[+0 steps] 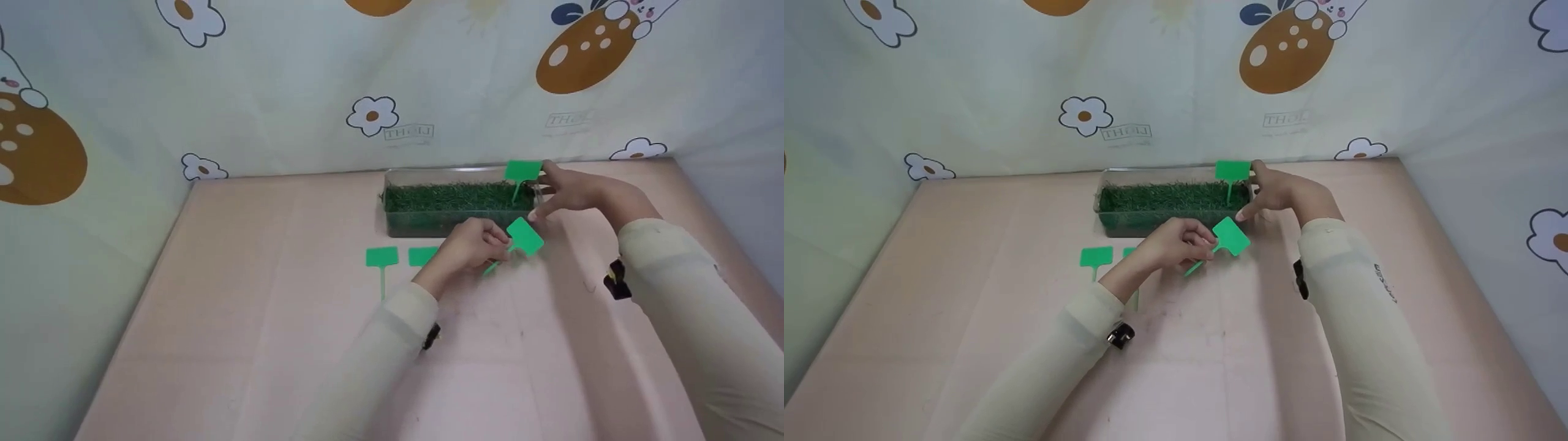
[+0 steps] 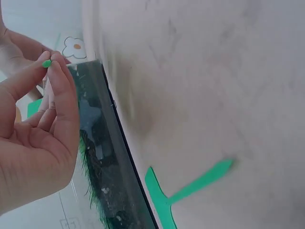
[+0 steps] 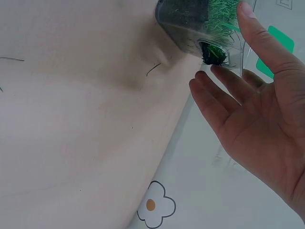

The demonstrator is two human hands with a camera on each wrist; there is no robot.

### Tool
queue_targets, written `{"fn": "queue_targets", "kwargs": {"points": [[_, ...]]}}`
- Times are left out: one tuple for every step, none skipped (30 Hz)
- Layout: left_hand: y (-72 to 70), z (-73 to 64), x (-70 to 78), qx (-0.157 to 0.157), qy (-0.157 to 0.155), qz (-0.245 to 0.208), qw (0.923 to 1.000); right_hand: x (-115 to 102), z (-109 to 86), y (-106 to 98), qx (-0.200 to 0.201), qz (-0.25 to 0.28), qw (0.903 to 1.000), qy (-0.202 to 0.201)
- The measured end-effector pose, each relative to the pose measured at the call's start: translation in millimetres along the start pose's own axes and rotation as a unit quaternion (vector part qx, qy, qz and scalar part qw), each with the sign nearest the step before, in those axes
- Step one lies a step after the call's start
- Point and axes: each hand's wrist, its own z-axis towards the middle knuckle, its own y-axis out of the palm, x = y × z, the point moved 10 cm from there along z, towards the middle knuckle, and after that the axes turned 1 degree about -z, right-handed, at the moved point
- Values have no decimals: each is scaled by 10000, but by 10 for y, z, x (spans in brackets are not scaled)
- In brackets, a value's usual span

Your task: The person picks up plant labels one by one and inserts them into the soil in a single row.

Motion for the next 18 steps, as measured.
{"fn": "queue_targets", "kwargs": {"points": [[-23, -9, 10, 26, 49, -94, 9999, -3, 3, 0, 3, 1, 10000, -13], [-46, -20, 25, 36, 110, -147, 9998, -3, 4, 0, 3, 13, 10000, -24], [-67, -29, 39, 59, 158, -153, 9997, -4, 4, 0, 7, 21, 10000, -43], [-88, -39, 53, 79, 199, -163, 9996, -3, 2, -1, 3, 25, 10000, -42], [-111, -50, 68, 99, 234, -206, 9995, -6, 1, 0, -1, 48, 10000, -58], [-133, -63, 87, 116, 284, -246, 9992, -10, 0, 0, -10, 61, 9999, -84], [-156, -72, 103, 139, 327, -286, 9990, -15, -1, -2, -2, 72, 9999, -96], [-178, -78, 116, 158, 358, -347, 9986, -17, -3, -4, 0, 59, 9999, -96], [-201, -82, 128, 180, 394, -402, 9983, -23, -3, -3, -11, 68, 9999, -105], [-223, -88, 141, 200, 440, -446, 9978, -25, -6, -3, -19, 67, 9999, -112], [-245, -93, 155, 230, 485, -456, 9975, -27, -6, -3, -11, 68, 9999, -113], [-266, -96, 165, 257, 524, -459, 9972, -23, -7, -4, -5, 48, 10000, -87], [-287, -97, 174, 287, 558, -458, 9970, -16, -8, -5, -4, 25, 10000, -51], [-309, -98, 180, 316, 590, -444, 9968, -11, -7, -3, -14, 9, 10000, -15], [-330, -99, 186, 348, 625, -426, 9965, -5, -5, -1, -17, -9, 10000, 31], [-352, -100, 189, 389, 645, -417, 9963, 1, -3, 2, -18, -60, 9999, 84], [-373, -102, 189, 429, 657, -401, 9961, 8, 0, 5, -22, -103, 9998, 143], [-396, -104, 191, 480, 679, -389, 9958, 9, 2, 9, -27, -119, 9998, 175]]}}
